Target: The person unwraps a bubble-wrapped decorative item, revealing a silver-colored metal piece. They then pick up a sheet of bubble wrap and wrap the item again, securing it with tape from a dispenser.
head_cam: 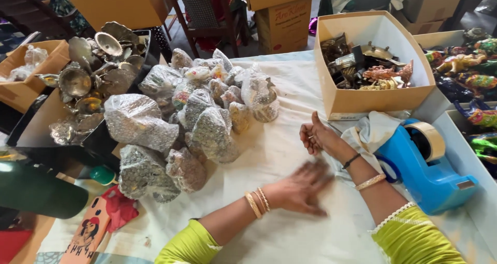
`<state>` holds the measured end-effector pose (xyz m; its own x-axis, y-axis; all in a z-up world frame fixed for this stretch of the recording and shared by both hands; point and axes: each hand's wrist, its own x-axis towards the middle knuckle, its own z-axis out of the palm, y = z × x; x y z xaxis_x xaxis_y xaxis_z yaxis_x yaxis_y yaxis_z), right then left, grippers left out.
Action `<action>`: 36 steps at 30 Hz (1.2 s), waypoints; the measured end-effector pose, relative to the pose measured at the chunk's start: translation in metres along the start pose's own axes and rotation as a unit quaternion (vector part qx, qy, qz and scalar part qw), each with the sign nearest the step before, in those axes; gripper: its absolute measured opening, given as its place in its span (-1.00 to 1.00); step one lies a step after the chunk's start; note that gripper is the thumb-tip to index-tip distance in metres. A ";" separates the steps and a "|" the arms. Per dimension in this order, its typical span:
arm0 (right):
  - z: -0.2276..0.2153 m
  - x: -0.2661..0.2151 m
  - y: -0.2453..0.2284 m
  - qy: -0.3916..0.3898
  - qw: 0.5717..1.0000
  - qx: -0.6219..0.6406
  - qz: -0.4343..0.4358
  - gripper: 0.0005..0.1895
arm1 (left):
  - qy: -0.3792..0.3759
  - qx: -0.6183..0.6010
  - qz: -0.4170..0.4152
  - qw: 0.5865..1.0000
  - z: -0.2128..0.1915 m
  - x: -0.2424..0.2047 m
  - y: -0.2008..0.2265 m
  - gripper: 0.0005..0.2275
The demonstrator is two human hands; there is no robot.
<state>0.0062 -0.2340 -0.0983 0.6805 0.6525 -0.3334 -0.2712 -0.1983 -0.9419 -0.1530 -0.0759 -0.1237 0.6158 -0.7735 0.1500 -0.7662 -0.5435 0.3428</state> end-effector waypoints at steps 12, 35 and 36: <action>0.007 0.013 0.014 0.049 0.992 -0.107 -0.045 -0.21 | -0.254 -0.223 0.280 0.898 0.058 0.024 0.022 -0.47; 0.003 0.027 0.029 0.073 0.991 -0.114 -0.025 -0.59 | 0.432 0.236 -0.324 0.808 -0.335 -0.186 -0.123 -0.81; 0.003 0.027 0.029 0.068 0.990 -0.118 -0.027 -0.59 | 0.440 0.297 -0.372 0.762 -0.357 -0.208 -0.133 -0.95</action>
<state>0.0145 -0.2203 -0.1348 0.7794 0.5657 -0.2693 -0.0765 -0.3408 -0.9370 -0.1131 0.2735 0.1307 0.6048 0.1949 0.7722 0.0673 -0.9786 0.1943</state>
